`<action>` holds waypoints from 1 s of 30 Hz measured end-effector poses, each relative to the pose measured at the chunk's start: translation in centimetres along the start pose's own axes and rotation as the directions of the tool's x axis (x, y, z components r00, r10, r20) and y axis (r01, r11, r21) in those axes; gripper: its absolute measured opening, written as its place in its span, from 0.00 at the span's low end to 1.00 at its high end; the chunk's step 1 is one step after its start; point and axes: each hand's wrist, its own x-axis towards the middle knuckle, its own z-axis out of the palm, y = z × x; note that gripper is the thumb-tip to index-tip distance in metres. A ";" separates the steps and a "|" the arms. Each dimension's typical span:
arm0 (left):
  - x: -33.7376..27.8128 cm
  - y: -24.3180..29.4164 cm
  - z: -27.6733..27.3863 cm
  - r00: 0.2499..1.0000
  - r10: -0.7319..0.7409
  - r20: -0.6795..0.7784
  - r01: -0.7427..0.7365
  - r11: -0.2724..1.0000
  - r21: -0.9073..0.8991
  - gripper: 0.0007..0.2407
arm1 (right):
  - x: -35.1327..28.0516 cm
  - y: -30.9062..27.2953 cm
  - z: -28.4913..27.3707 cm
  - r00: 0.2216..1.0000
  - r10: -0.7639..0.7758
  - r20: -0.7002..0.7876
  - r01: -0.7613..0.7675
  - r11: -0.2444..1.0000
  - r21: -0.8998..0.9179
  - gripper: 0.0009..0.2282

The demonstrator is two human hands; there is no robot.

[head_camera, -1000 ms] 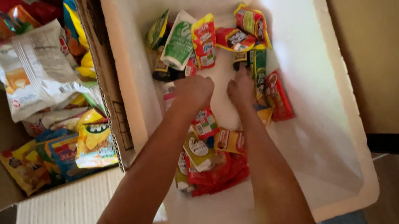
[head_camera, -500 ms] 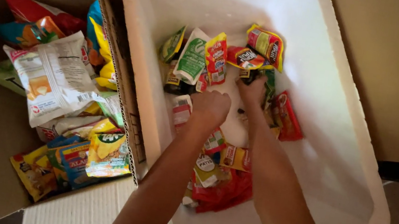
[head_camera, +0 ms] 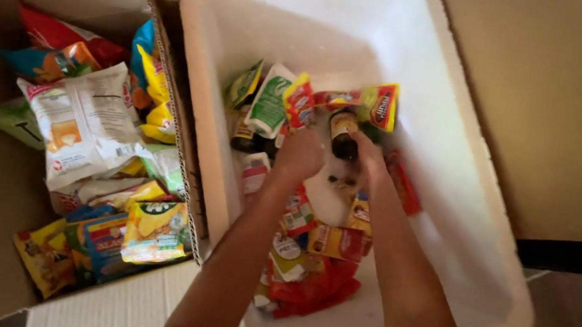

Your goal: Stocking canned goods, bottled sauces, and sugar packets from bins onto retail shelves.

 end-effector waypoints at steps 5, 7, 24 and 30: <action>4.7 -7.3 8.6 0.904 0.269 0.332 -0.408 0.773 0.485 0.10 | -4.6 -0.2 -2.8 0.851 0.150 0.502 -0.253 0.957 0.142 0.23; 5.2 -8.0 11.1 0.851 0.408 -0.332 -0.376 0.913 0.158 0.14 | -9.1 -2.0 -3.9 0.845 0.151 0.513 -0.105 0.987 -0.118 0.25; 3.2 -2.1 -0.1 0.898 -0.379 -0.225 -0.142 0.233 -0.962 0.13 | -15.5 -5.1 -1.1 0.777 -0.254 0.576 0.535 0.748 -0.393 0.39; -0.4 1.1 -4.8 0.904 -0.412 -0.111 -0.048 0.158 -0.986 0.14 | -12.9 -3.2 -1.8 0.712 -0.277 0.645 0.614 0.691 -0.381 0.34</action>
